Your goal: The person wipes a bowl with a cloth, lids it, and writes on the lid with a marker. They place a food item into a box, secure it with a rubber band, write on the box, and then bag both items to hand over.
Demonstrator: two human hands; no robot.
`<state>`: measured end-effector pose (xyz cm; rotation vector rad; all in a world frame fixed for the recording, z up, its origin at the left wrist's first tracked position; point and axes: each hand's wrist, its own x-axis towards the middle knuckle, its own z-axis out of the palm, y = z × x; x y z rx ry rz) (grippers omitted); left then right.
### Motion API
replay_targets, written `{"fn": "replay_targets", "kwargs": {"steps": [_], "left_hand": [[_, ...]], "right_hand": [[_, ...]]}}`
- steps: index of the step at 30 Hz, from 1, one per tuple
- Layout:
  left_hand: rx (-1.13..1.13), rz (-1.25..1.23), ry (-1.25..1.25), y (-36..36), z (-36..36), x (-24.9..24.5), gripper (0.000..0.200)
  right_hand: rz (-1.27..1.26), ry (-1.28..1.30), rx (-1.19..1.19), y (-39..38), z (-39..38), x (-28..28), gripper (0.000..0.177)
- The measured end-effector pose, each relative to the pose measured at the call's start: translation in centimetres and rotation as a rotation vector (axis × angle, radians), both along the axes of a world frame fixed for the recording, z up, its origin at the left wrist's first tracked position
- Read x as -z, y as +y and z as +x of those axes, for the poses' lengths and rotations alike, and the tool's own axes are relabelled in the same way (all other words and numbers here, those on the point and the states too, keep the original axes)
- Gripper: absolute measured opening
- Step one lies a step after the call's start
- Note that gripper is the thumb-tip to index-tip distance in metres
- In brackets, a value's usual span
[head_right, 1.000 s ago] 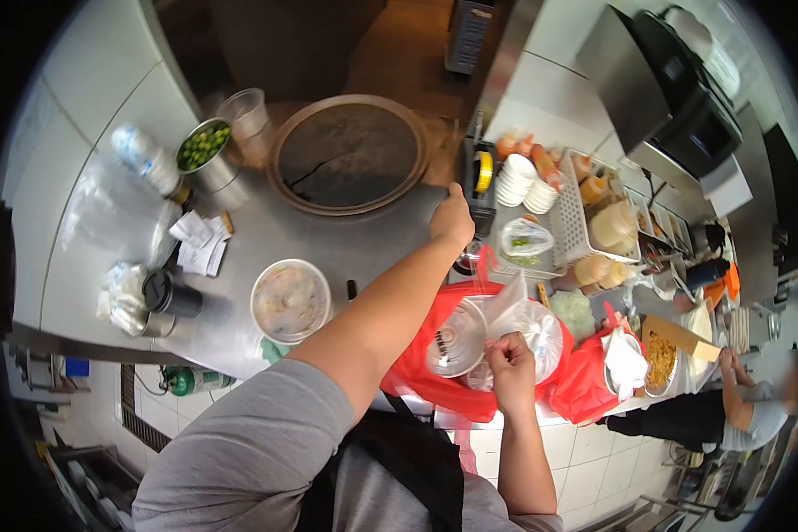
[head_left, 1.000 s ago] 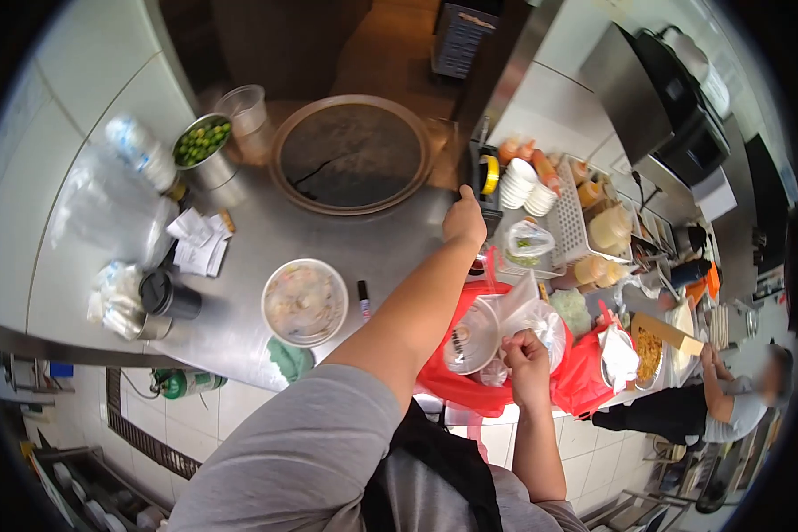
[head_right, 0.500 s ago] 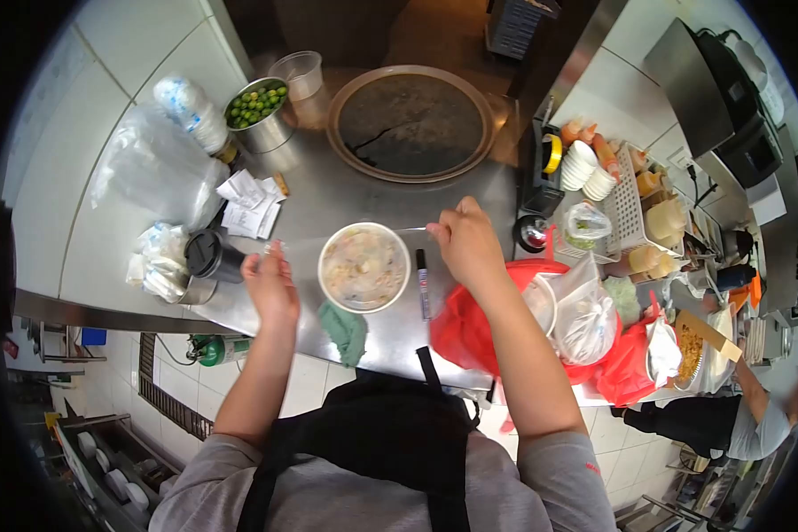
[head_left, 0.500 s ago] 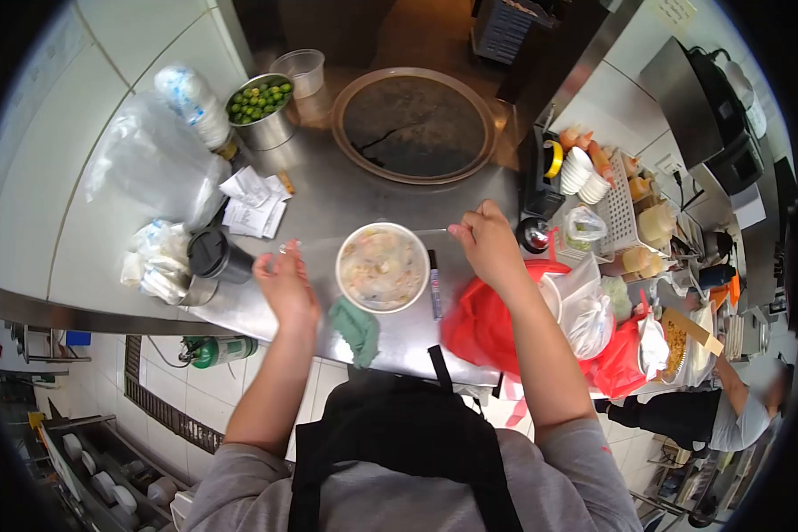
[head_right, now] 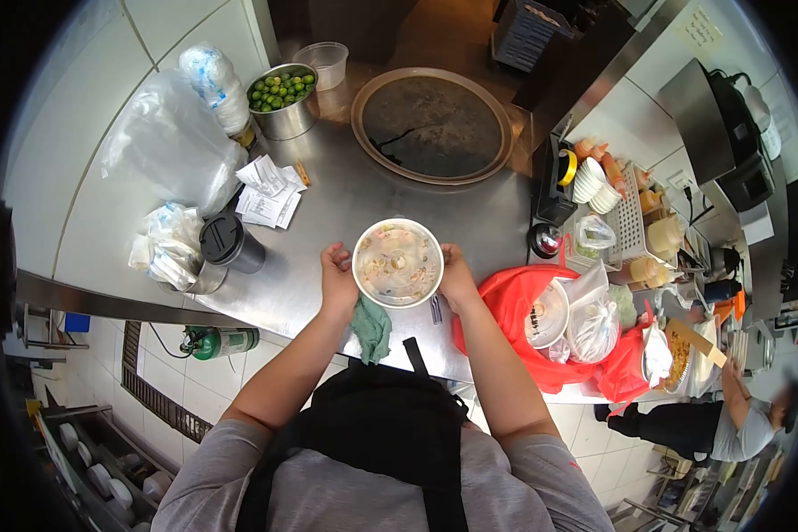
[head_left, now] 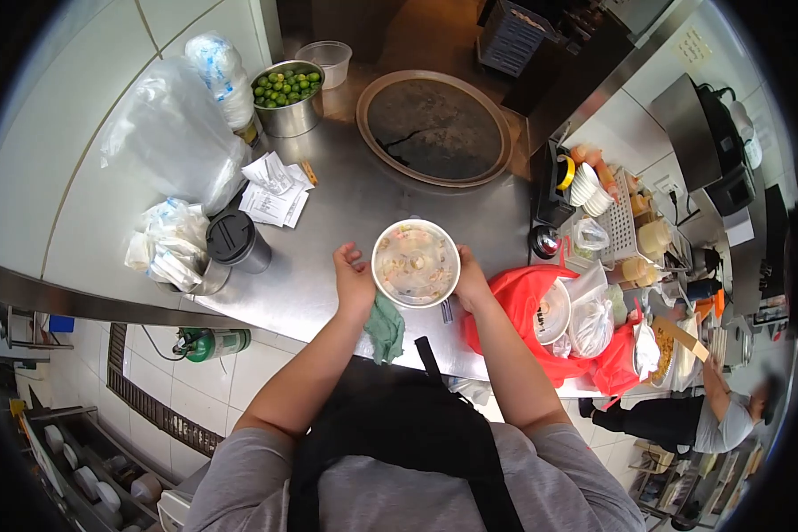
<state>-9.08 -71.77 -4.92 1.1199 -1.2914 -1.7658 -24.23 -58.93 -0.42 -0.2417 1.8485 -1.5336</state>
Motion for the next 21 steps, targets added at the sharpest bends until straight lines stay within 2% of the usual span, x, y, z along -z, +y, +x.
{"fn": "replay_targets", "kwargs": {"steps": [2,3,4,5,6,7,8,10,11,12,14,15,18,19,20,21], "left_hand": [[0.005,-0.095,-0.061,-0.8,0.0,-1.2,0.044],[-0.038,-0.061,0.034,-1.4,-0.1,-2.2,0.039],[-0.081,-0.024,0.126,-1.6,-0.1,-3.4,0.036],[0.016,0.030,0.201,-1.6,-0.3,-4.6,0.036],[0.022,0.034,0.202,-1.2,-0.5,-5.7,0.036],[0.165,0.141,0.207,-0.3,-0.9,-7.5,0.038],[0.305,0.247,0.212,0.1,-1.1,-8.4,0.040],[0.308,0.232,0.182,-0.2,-1.5,-8.0,0.040],[0.323,0.213,0.155,-0.2,-1.5,-8.1,0.039],[0.335,0.196,0.126,-0.1,-1.3,-8.1,0.038],[0.340,0.171,0.118,-0.3,-1.5,-7.8,0.037],[0.358,0.147,0.104,-0.3,-1.3,-7.6,0.037],[0.407,0.075,0.081,-0.6,-1.2,-7.2,0.041],[0.403,0.077,0.081,-0.5,-0.9,-7.7,0.041],[0.345,0.113,0.118,-0.2,-0.6,-8.8,0.044],[0.287,0.147,0.158,-0.1,-0.4,-9.6,0.047]], "right_hand": [[0.014,0.086,-0.019,0.8,-1.0,0.3,0.027],[0.026,0.170,-0.047,1.1,-1.5,0.5,0.035],[0.027,0.174,-0.040,1.1,-1.2,-0.6,0.035],[-0.211,-0.068,0.002,0.8,-0.3,-2.5,0.040],[-0.447,-0.311,0.046,0.5,0.7,-3.6,0.045],[-0.319,-0.165,-0.032,0.2,1.6,-3.5,0.052],[-0.314,-0.164,-0.029,0.7,1.8,-3.3,0.052],[-0.262,0.015,0.056,1.3,1.8,-2.2,0.049],[-0.078,0.348,0.010,2.6,1.2,-0.9,0.043],[-0.077,0.345,0.005,3.6,1.2,0.7,0.043],[0.571,0.945,-0.593,4.4,2.0,1.4,0.045],[0.515,0.868,-0.497,4.9,3.4,2.2,0.043],[0.384,0.917,-0.568,4.6,2.2,2.7,0.039],[0.521,0.963,-0.492,4.9,0.5,4.9,0.032],[0.520,0.965,-0.492,5.4,0.0,3.3,0.032],[0.355,0.713,-0.241,6.1,-0.8,1.5,0.025]]}}
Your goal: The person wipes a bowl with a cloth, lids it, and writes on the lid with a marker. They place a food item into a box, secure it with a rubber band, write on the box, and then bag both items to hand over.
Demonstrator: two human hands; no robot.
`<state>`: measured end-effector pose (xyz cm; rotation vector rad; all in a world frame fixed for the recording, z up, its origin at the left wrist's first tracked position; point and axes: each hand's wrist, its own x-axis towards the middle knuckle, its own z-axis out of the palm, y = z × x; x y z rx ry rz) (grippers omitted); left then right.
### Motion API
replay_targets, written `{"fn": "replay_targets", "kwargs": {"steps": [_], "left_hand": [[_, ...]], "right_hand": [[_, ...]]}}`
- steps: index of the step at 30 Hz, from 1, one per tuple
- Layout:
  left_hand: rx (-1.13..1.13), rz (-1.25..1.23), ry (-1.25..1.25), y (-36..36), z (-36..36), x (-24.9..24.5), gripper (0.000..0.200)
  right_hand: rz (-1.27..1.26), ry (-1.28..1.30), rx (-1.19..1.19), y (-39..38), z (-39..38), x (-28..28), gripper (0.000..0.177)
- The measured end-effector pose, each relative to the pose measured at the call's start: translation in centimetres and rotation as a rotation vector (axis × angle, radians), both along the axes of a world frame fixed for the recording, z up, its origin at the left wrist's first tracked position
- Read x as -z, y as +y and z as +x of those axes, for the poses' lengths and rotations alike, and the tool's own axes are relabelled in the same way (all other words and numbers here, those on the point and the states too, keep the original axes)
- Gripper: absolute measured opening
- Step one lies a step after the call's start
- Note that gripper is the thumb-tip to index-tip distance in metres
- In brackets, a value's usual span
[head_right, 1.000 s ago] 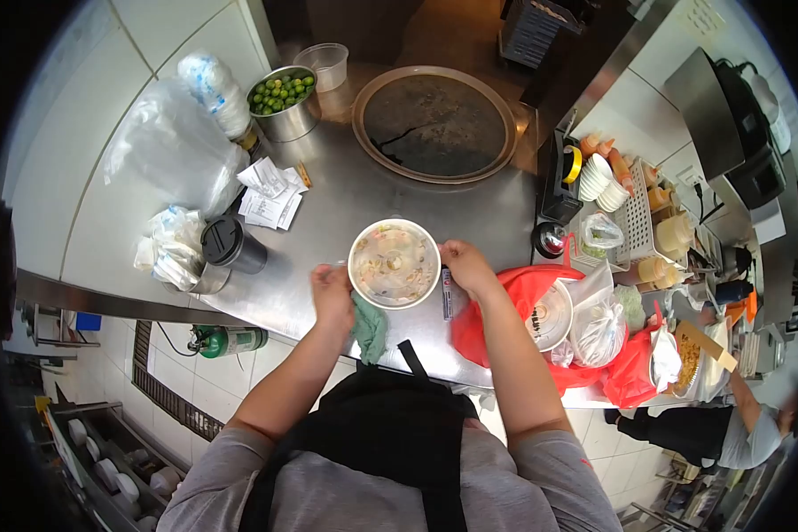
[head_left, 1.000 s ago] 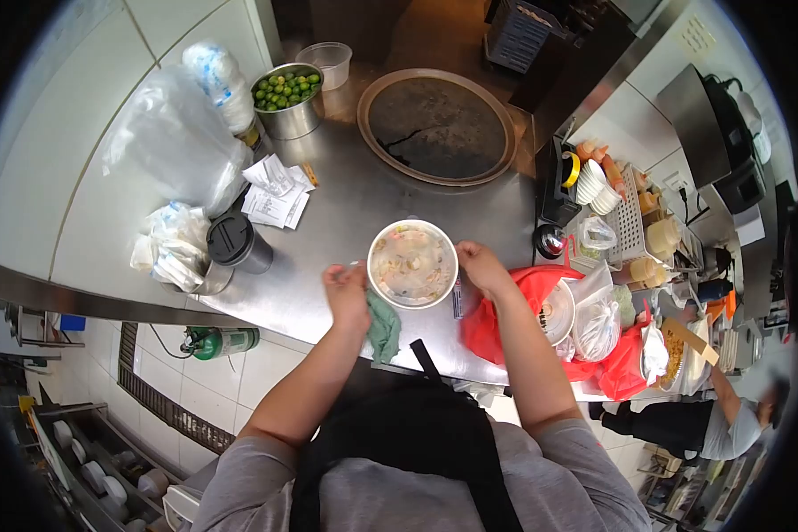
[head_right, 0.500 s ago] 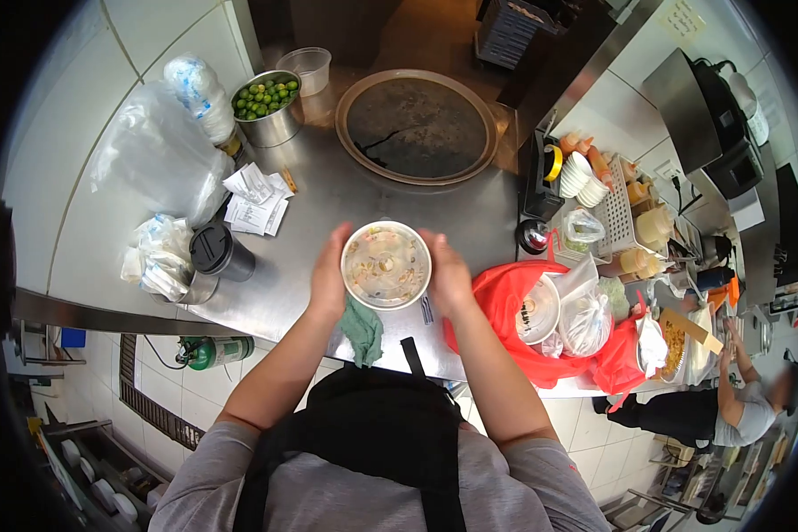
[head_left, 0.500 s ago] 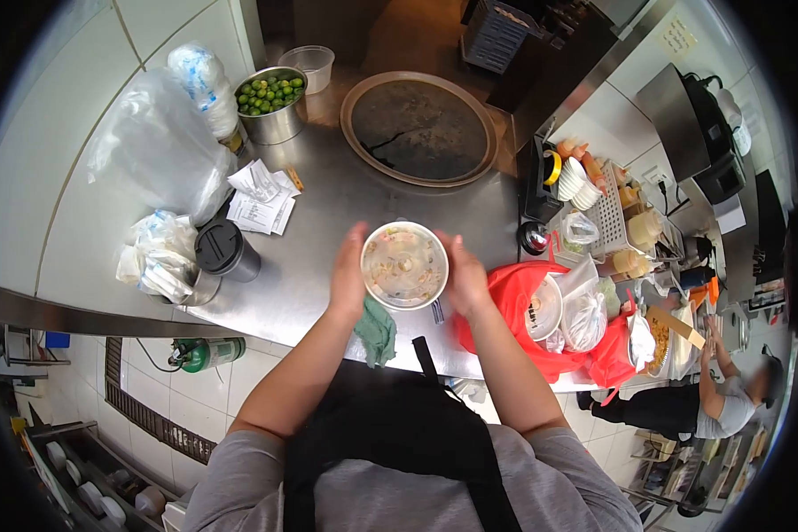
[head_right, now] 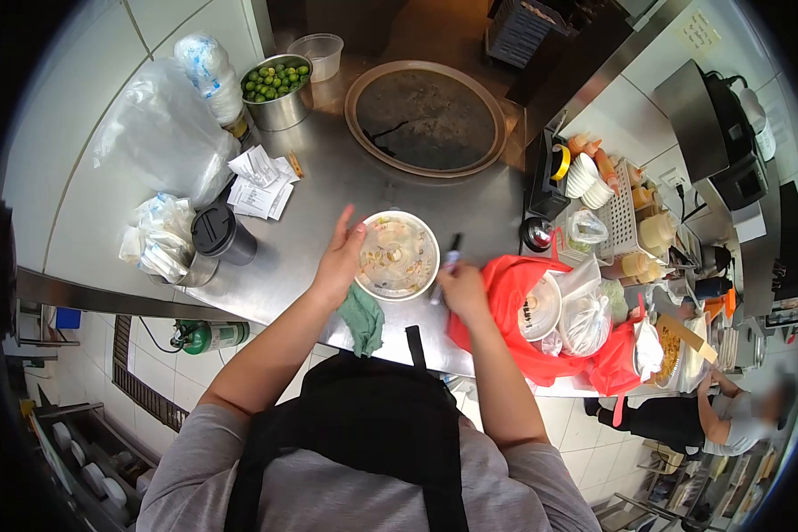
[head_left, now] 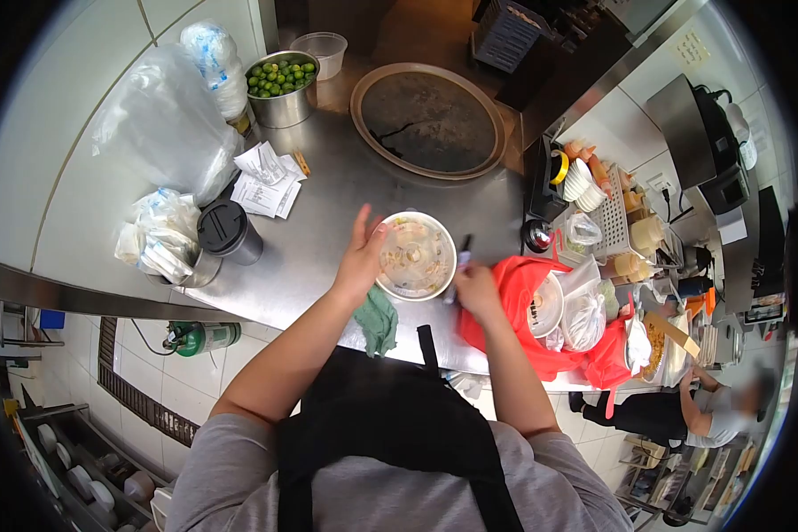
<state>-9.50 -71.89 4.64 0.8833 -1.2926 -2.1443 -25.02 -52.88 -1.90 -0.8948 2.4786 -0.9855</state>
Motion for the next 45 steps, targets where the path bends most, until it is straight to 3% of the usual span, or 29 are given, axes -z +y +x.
{"fn": "replay_targets", "kwargs": {"steps": [1,3,4,5,6,7,9,11,13,15,16,18,21,22,23,25,27,29,30,31,33,34,35,37,39,40,41,43,45], "left_hand": [[-0.004,-0.001,0.007,-0.4,0.3,0.0,0.047],[-0.183,-0.894,0.040,-1.0,1.2,0.4,0.054],[-0.184,-0.886,0.038,-0.5,1.7,-0.7,0.054],[0.080,-1.102,0.093,0.1,2.5,-3.2,0.050],[0.353,-1.309,0.155,0.7,3.2,-5.1,0.047],[0.350,-1.308,0.159,1.2,3.6,-5.8,0.047],[1.035,-1.117,-0.037,2.3,4.5,-6.5,0.034],[0.861,-1.222,-0.002,2.8,5.7,-6.3,0.029],[0.692,-1.318,0.032,2.8,6.3,-6.9,0.026],[0.364,-1.648,-0.098,2.4,6.3,-8.8,0.026],[0.254,-1.715,-0.131,2.4,5.9,-8.6,0.025],[0.190,-1.668,-0.177,2.0,5.2,-7.9,0.023],[0.121,-1.516,-0.283,1.3,5.8,-7.5,0.022],[0.108,-1.407,-0.338,1.2,6.0,-7.7,0.022],[0.102,-1.405,-0.338,1.3,6.2,-8.1,0.022],[0.114,-1.559,-0.242,2.3,7.0,-9.3,0.023],[0.287,-1.533,-0.280,3.2,7.8,-9.5,0.034],[0.294,-1.556,0.086,2.8,8.0,-9.3,0.056],[0.298,-1.530,0.031,2.1,8.1,-9.2,0.080],[0.299,-1.529,0.029,1.6,7.9,-8.9,0.080],[0.545,-1.398,-0.001,1.1,7.7,-8.2,0.084],[0.827,-1.184,-0.077,1.2,7.7,-8.5,0.078],[0.828,-1.182,-0.073,1.3,7.7,-8.6,0.078],[0.621,-1.341,-0.238,1.2,7.8,-8.6,0.074],[0.153,-1.469,-0.169,-0.5,6.7,-7.4,0.072],[-0.029,-1.460,-0.221,-1.8,6.3,-7.2,0.068],[-0.028,-1.458,-0.224,-3.1,6.0,-7.1,0.068],[-0.228,-1.332,-0.315,-5.0,5.8,-6.9,0.054],[-0.160,-1.178,-0.261,-3.9,4.9,-5.9,0.049]], "right_hand": [[-0.218,-0.236,0.214,0.0,0.0,-2.9,0.018],[-0.606,-0.470,0.204,0.0,1.7,-10.3,0.014],[-0.590,-0.456,0.134,0.0,2.8,-12.7,0.016],[-0.581,-0.457,0.139,-0.1,4.2,-14.0,0.016],[-0.554,-0.383,-0.059,-0.4,5.7,-15.0,0.015],[-0.526,-0.303,-0.258,-0.7,6.9,-15.8,0.015],[-0.418,-0.225,-0.357,-1.0,8.4,-16.9,0.015],[-0.427,-0.257,-0.362,-1.0,9.0,-16.5,0.015],[-0.604,-0.083,-0.318,-1.2,9.9,-15.9,0.015],[-0.730,-0.081,-0.272,-2.0,10.9,-14.4,0.011],[-0.833,-0.308,-0.140,-2.7,11.2,-14.2,0.009],[-0.916,-0.673,-0.036,-3.6,10.3,-13.7,0.011],[-0.927,-0.557,-0.150,-4.6,9.7,-14.3,0.011],[-0.824,-0.254,-0.047,-4.6,10.0,-13.8,0.014],[-0.822,-0.253,-0.053,-4.6,9.9,-13.9,0.014],[-0.282,0.482,-0.366,-4.4,9.8,-14.2,0.028],[-0.305,0.541,-0.396,-3.6,9.5,-13.0,0.031],[-0.405,0.094,-0.472,-3.6,9.0,-13.7,0.019],[-0.424,-0.180,-0.438,-3.5,9.4,-14.5,0.008],[-0.424,-0.183,-0.438,-3.4,9.4,-15.6,0.008],[-0.298,-0.426,-0.860,-2.9,9.2,-17.2,0.019],[-0.301,-0.386,-0.838,-2.9,9.8,-17.8,0.031],[-0.298,-0.385,-0.835,-2.9,10.1,-18.0,0.031],[-0.486,-0.351,-0.668,-3.2,10.6,-18.0,0.040],[-0.573,-0.365,-0.605,-2.9,11.2,-15.6,0.051],[-0.891,-0.642,-0.411,-2.9,11.3,-14.6,0.054],[-1.199,-0.911,-0.186,-2.9,11.4,-14.1,0.058],[-1.063,-0.782,-0.177,-3.9,8.9,-14.8,0.063],[-0.895,-0.787,-0.002,-5.8,7.6,-15.6,0.051]]}}
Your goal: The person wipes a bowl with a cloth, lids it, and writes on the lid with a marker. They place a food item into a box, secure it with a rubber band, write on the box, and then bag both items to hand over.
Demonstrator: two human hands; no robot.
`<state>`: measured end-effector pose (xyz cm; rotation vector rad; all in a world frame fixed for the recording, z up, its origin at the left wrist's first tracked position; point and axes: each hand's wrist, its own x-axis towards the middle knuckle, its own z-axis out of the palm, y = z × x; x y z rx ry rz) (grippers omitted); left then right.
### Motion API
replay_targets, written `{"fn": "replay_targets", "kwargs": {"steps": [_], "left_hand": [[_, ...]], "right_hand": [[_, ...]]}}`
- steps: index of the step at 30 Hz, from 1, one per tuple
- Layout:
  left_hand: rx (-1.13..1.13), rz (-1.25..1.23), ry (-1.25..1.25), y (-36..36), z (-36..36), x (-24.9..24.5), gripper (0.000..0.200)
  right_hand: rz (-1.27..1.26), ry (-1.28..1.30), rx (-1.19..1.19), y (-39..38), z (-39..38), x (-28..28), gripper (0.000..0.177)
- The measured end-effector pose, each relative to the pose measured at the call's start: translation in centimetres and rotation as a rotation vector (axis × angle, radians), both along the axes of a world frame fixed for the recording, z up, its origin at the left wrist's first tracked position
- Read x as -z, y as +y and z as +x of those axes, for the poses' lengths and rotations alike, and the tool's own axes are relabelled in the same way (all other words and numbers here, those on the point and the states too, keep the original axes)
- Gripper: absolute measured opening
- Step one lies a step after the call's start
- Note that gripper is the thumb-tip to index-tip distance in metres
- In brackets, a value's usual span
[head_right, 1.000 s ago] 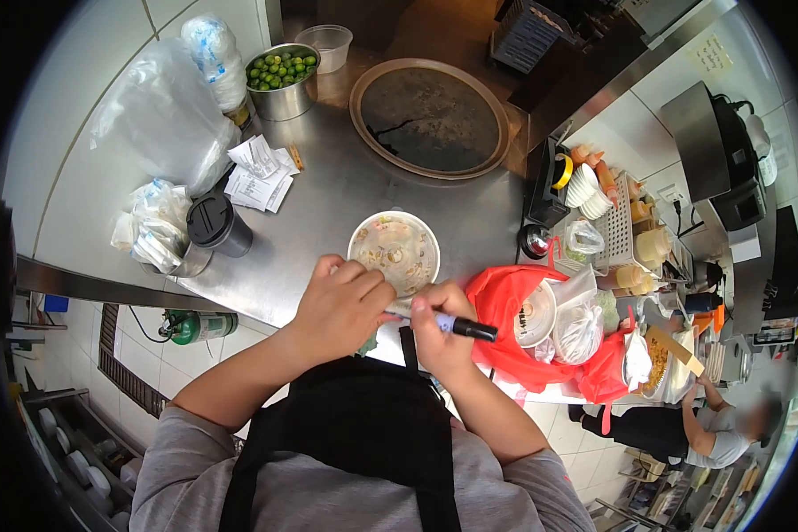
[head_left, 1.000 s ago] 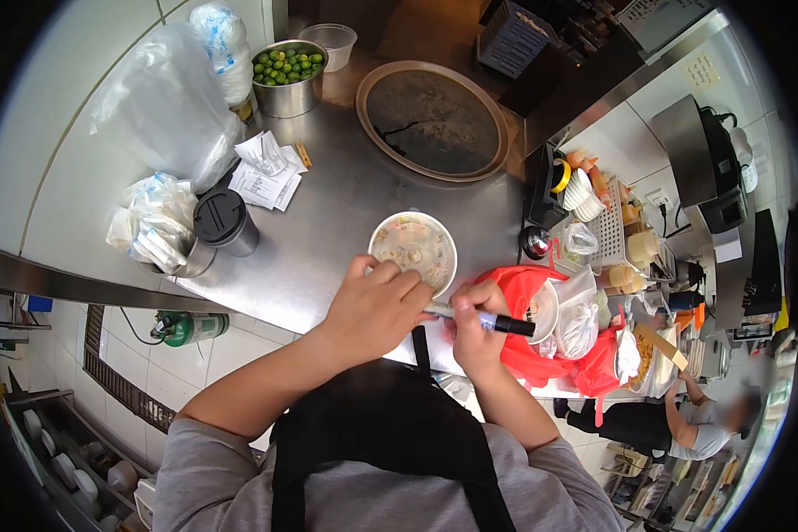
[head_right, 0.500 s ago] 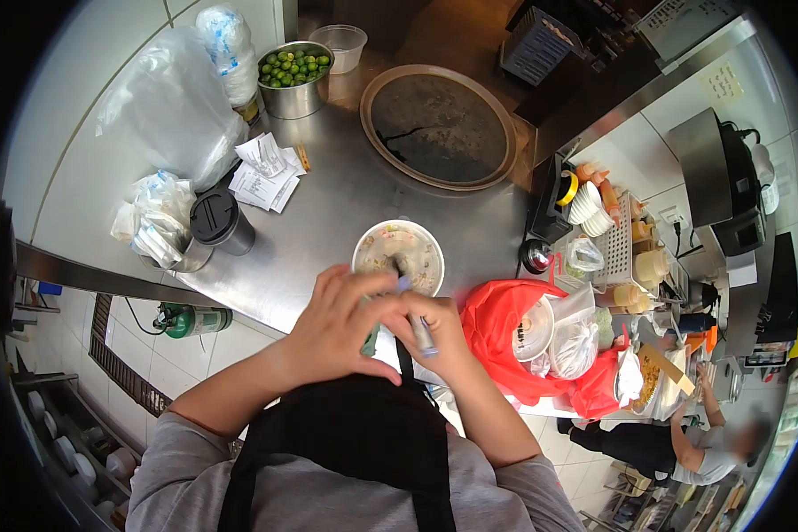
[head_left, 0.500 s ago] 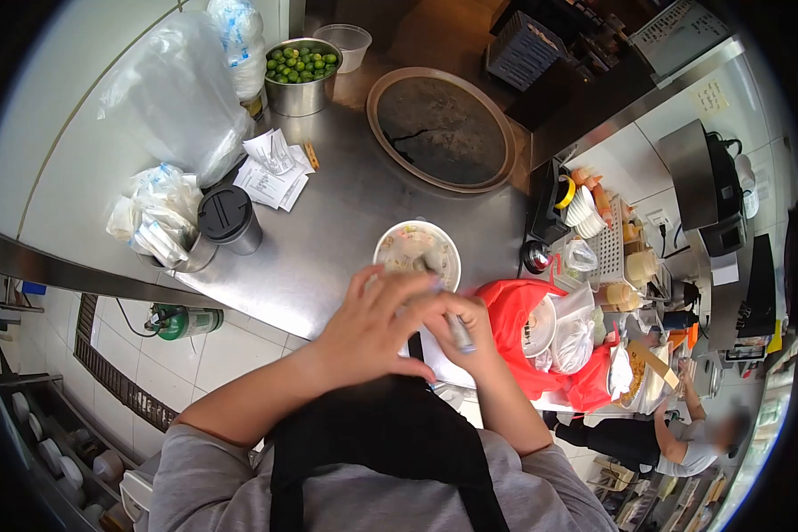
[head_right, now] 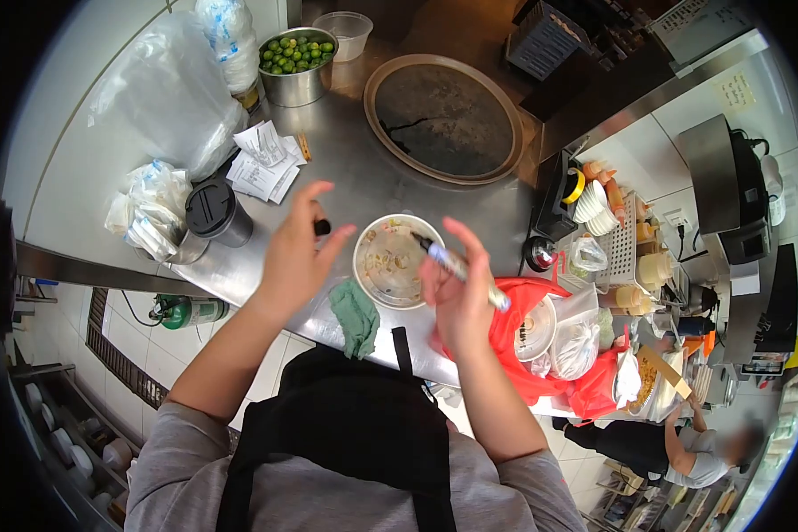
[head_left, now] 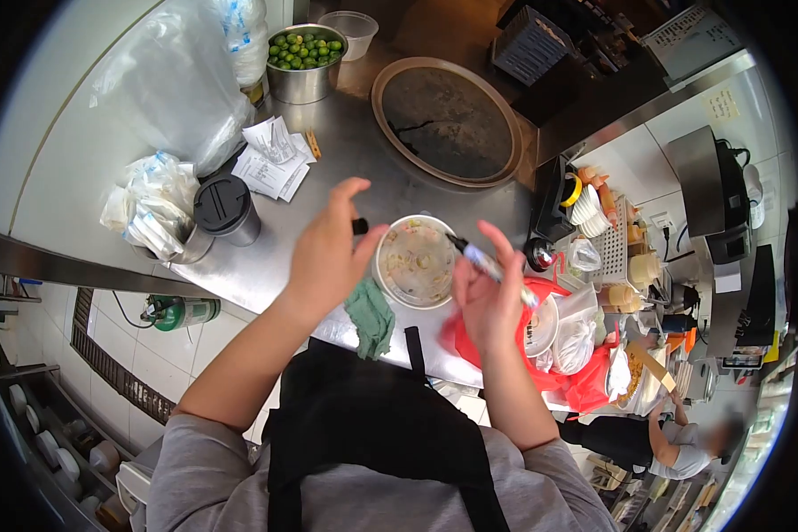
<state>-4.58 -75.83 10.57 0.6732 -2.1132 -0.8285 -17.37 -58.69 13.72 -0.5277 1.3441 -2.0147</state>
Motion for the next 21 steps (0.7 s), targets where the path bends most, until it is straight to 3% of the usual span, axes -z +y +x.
{"fn": "replay_targets", "kwargs": {"steps": [1,2,4,5,7,15,21], "left_hand": [[0.068,0.157,0.029,0.7,-0.6,0.9,0.045],[0.065,0.160,0.025,1.0,-1.4,2.7,0.045],[0.040,0.541,0.019,1.3,-3.4,7.1,0.037],[0.036,0.544,0.019,1.8,-4.0,7.9,0.037],[-0.019,0.814,0.074,2.9,-4.9,8.6,0.024],[0.022,0.713,0.170,2.9,-4.8,8.6,0.017],[0.041,0.756,0.183,2.9,-4.9,8.8,0.014]], "right_hand": [[0.093,0.036,0.009,-1.0,-0.9,0.5,0.044],[0.184,0.073,0.018,-1.8,-1.8,1.4,0.036],[0.262,0.168,-0.035,-2.8,-3.6,4.4,0.029],[0.340,0.266,-0.085,-3.4,-4.0,5.0,0.022],[0.403,0.306,-0.102,-4.4,-4.1,5.2,0.019],[0.468,0.548,-0.045,-6.9,-3.8,6.1,0.037],[0.491,0.537,0.009,-7.4,-3.6,6.4,0.036]]}}
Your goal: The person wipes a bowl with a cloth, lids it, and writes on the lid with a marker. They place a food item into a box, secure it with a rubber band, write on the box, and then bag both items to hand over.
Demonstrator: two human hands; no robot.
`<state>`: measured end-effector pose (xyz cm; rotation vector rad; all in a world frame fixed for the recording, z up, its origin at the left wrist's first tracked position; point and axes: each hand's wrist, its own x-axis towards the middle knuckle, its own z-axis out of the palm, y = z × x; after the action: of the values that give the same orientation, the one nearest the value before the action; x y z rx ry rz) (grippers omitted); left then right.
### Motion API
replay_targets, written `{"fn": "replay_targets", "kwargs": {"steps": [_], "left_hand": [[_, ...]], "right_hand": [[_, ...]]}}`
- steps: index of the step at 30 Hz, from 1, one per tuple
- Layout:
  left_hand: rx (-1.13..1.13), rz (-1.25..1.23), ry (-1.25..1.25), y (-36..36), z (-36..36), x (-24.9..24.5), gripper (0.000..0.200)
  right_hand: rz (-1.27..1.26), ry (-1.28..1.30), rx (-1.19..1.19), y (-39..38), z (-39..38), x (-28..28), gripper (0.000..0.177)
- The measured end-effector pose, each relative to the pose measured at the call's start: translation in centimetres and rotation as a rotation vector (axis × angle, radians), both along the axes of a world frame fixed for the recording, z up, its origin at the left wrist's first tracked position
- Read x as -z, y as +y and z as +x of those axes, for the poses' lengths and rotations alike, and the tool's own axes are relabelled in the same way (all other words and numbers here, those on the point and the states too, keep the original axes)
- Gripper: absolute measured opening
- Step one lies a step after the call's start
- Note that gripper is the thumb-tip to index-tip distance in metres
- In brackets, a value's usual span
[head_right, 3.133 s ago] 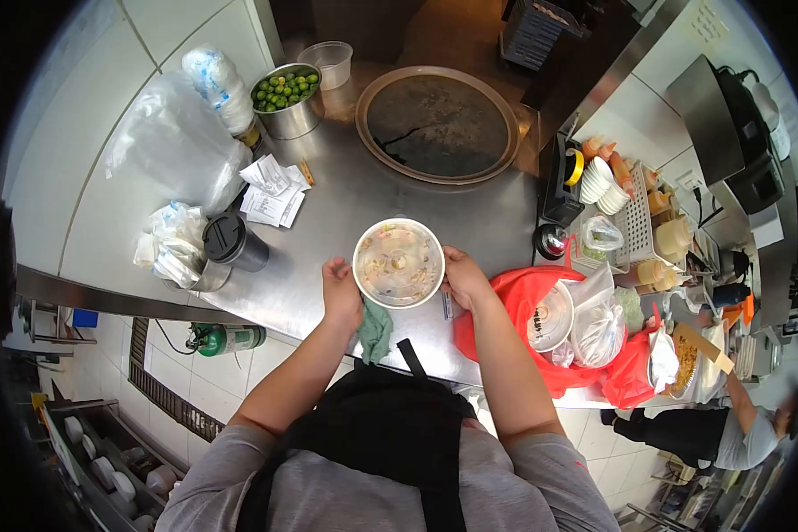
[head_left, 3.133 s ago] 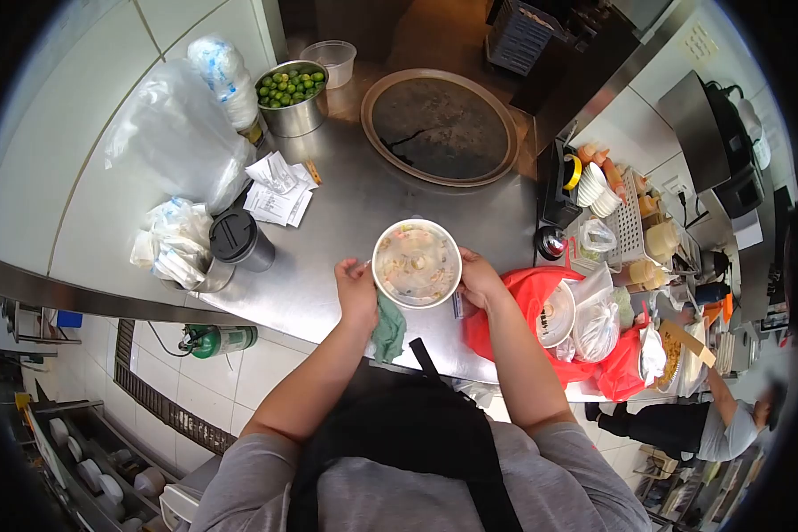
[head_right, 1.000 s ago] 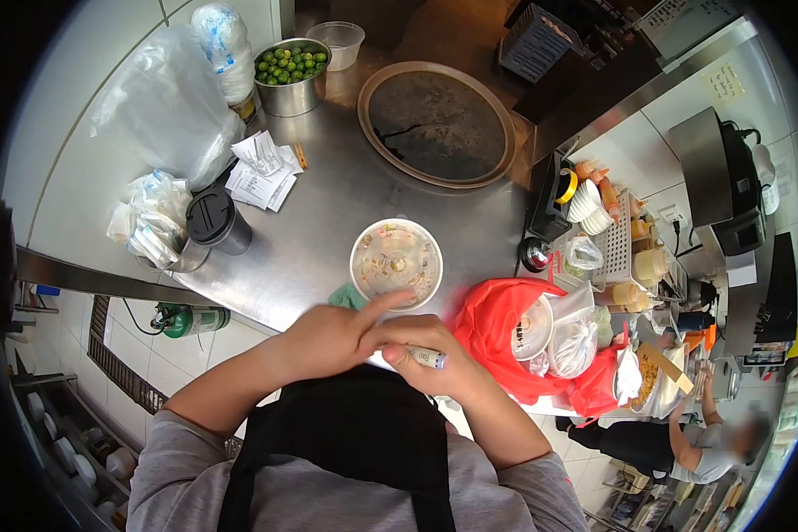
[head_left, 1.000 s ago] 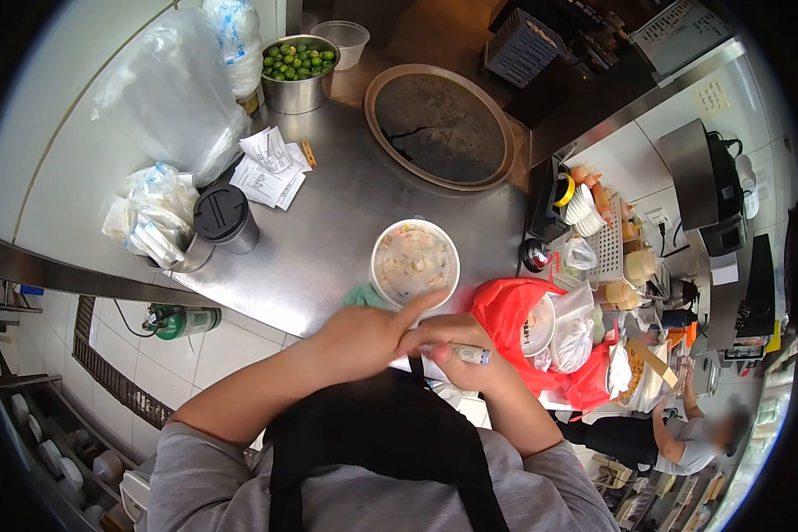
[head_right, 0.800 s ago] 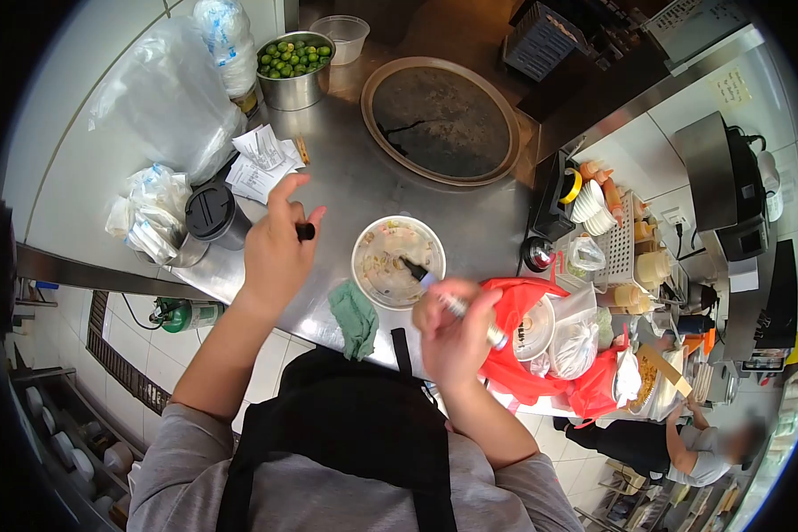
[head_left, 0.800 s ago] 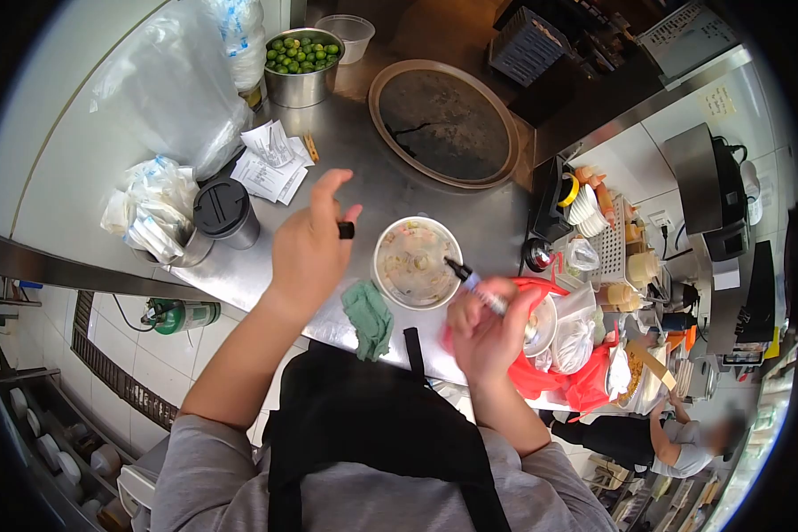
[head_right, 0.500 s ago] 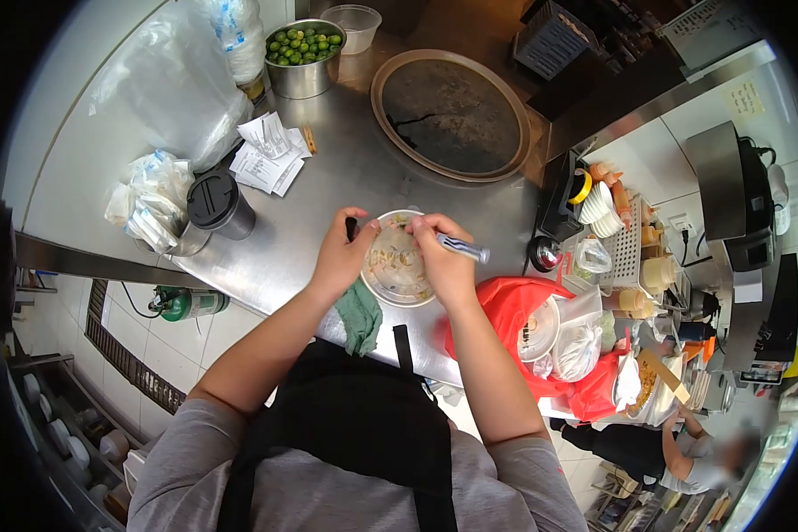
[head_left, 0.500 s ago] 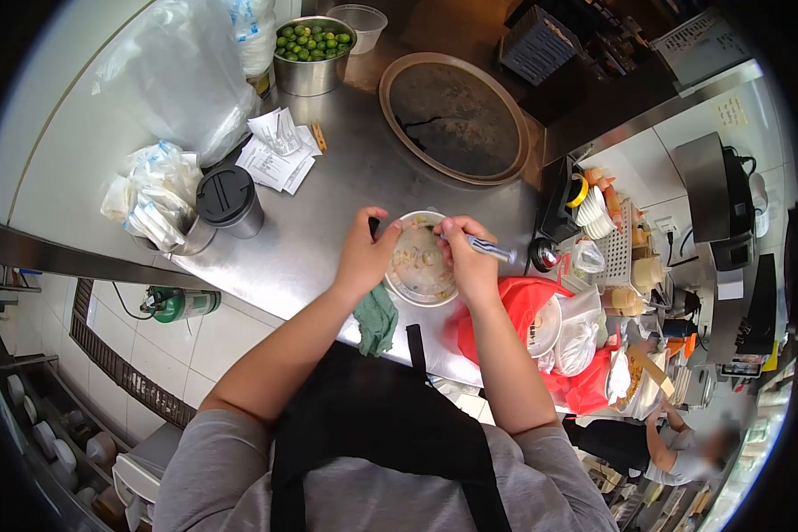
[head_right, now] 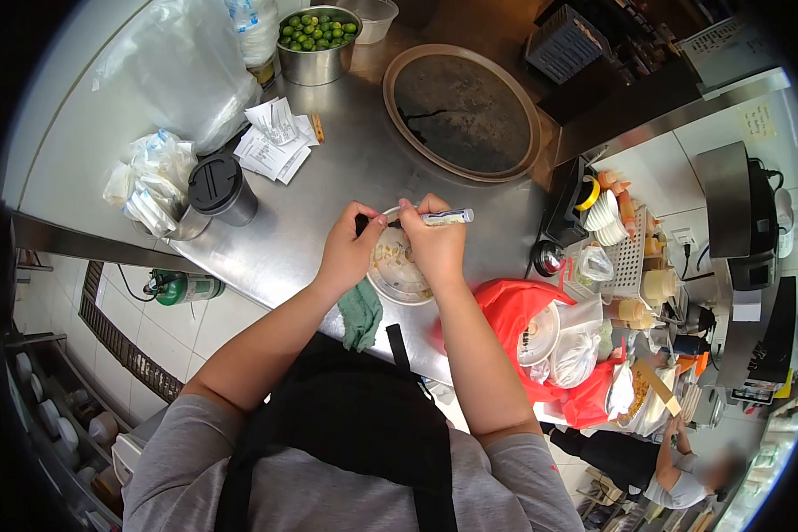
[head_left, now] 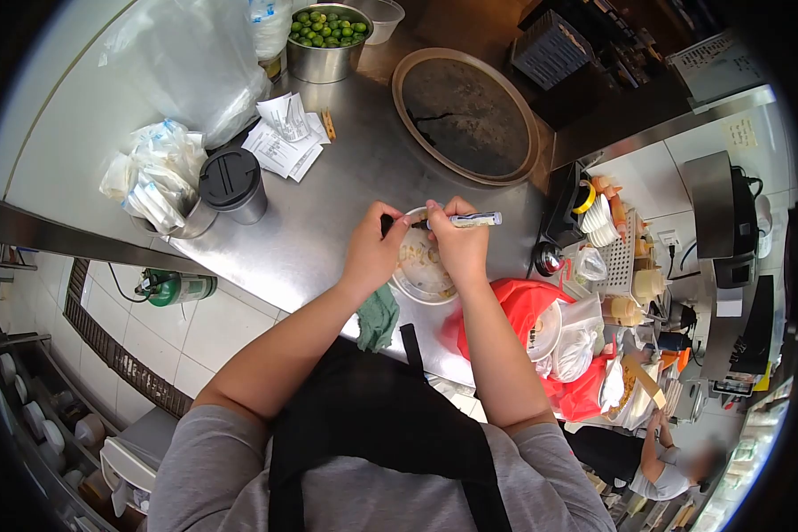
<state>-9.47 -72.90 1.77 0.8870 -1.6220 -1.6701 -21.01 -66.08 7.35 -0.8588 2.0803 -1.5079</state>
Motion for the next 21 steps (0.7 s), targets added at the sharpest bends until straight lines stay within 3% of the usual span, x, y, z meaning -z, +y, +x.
{"fn": "replay_targets", "kwargs": {"steps": [4,7,19,21], "left_hand": [[-0.019,-0.007,-0.013,0.0,0.1,0.2,0.019],[-0.023,-0.001,-0.003,0.0,0.0,0.3,0.019],[-0.027,-0.007,0.004,0.1,-0.1,0.3,0.019],[-0.025,-0.012,-0.013,0.1,0.0,0.0,0.019]], "right_hand": [[0.019,0.106,-0.062,0.2,-0.4,0.8,0.036],[-0.004,-0.041,-0.002,0.2,0.2,-0.1,0.034],[0.030,0.163,-0.014,1.0,-1.3,0.5,0.033],[-0.105,-0.076,0.062,1.2,-1.9,-0.2,0.033]]}}
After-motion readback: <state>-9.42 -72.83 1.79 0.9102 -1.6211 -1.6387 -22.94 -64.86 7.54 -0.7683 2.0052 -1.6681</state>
